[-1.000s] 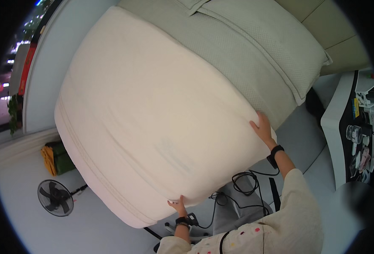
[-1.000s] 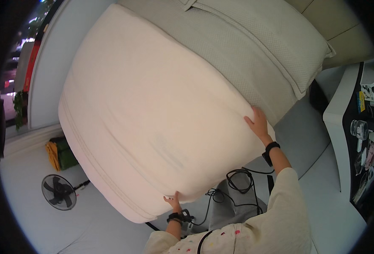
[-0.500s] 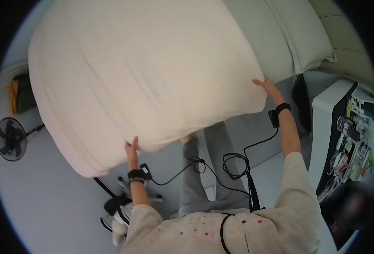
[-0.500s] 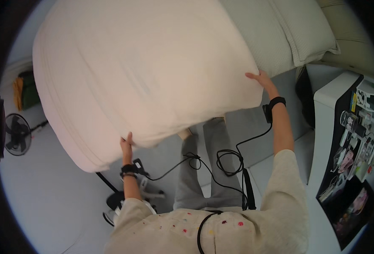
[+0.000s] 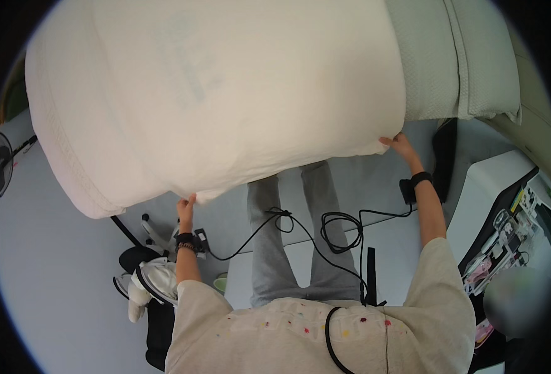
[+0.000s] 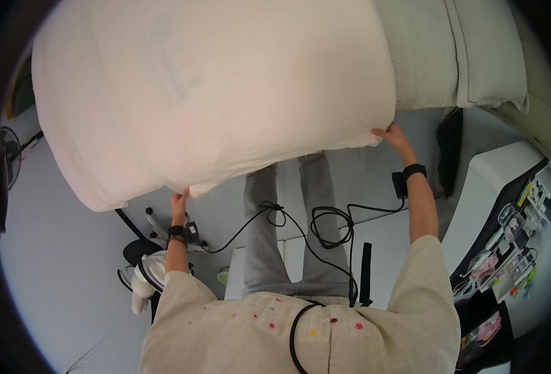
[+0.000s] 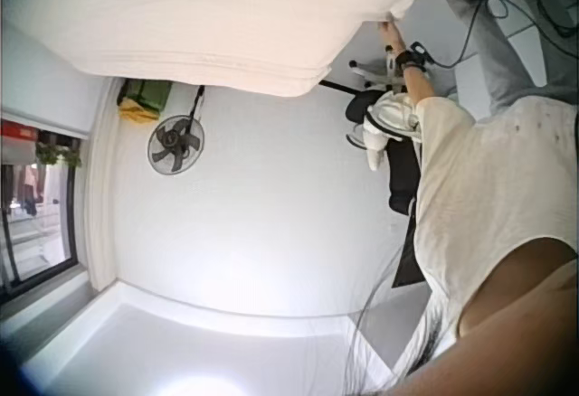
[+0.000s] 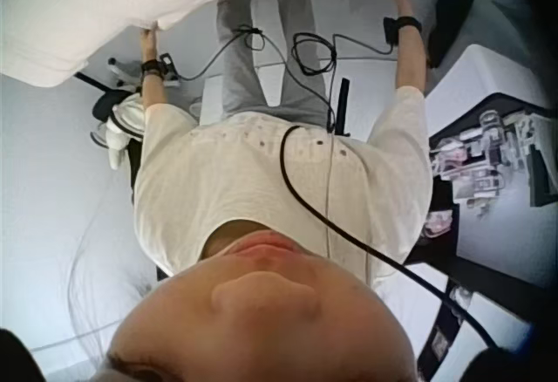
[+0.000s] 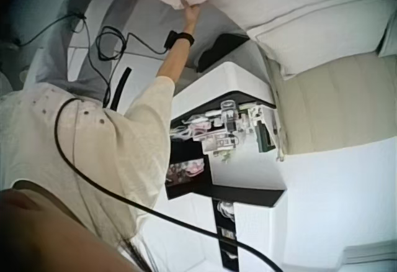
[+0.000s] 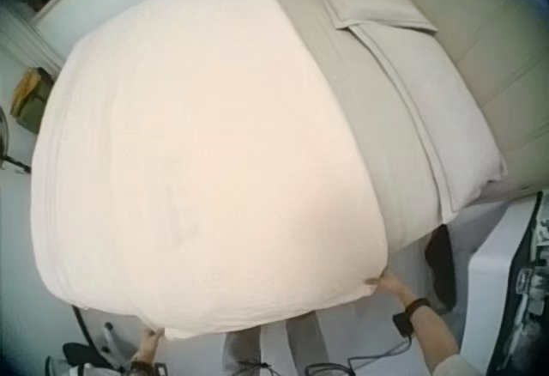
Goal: Making the bed by straightening the duvet and smoothing the sheets.
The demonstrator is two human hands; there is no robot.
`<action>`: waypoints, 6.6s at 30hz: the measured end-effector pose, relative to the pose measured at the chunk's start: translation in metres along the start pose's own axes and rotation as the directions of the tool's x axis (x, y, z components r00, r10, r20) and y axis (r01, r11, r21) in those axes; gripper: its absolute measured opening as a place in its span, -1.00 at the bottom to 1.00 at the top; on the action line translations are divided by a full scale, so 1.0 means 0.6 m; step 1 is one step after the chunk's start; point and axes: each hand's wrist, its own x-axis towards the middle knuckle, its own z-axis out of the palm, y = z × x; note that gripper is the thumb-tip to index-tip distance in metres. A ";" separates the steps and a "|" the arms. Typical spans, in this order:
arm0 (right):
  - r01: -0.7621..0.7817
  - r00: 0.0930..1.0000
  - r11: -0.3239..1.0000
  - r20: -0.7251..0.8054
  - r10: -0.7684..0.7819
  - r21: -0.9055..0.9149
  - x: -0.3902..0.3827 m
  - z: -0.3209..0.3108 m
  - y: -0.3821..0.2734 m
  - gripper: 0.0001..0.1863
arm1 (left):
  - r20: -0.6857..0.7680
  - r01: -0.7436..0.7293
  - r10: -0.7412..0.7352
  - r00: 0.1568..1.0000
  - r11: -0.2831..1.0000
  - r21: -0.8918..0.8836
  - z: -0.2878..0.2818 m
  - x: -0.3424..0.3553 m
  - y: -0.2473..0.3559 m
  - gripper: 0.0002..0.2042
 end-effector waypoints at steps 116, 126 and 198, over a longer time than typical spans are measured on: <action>0.020 0.997 0.260 0.037 0.062 -0.965 -0.036 0.057 0.055 -0.71 | 0.018 -0.067 0.090 0.996 0.588 0.806 -0.211 0.117 -0.030 -0.68; 0.710 0.650 0.494 0.737 -0.187 -0.501 -0.231 0.734 -0.298 -0.66 | 0.009 -0.091 0.101 0.995 0.848 0.522 -0.014 0.054 -0.002 -0.67; 0.909 0.242 -0.152 0.787 -0.567 -0.389 -0.003 0.127 -0.611 -0.25 | -0.593 -0.392 0.034 0.804 0.780 -0.487 0.021 0.155 0.459 -0.66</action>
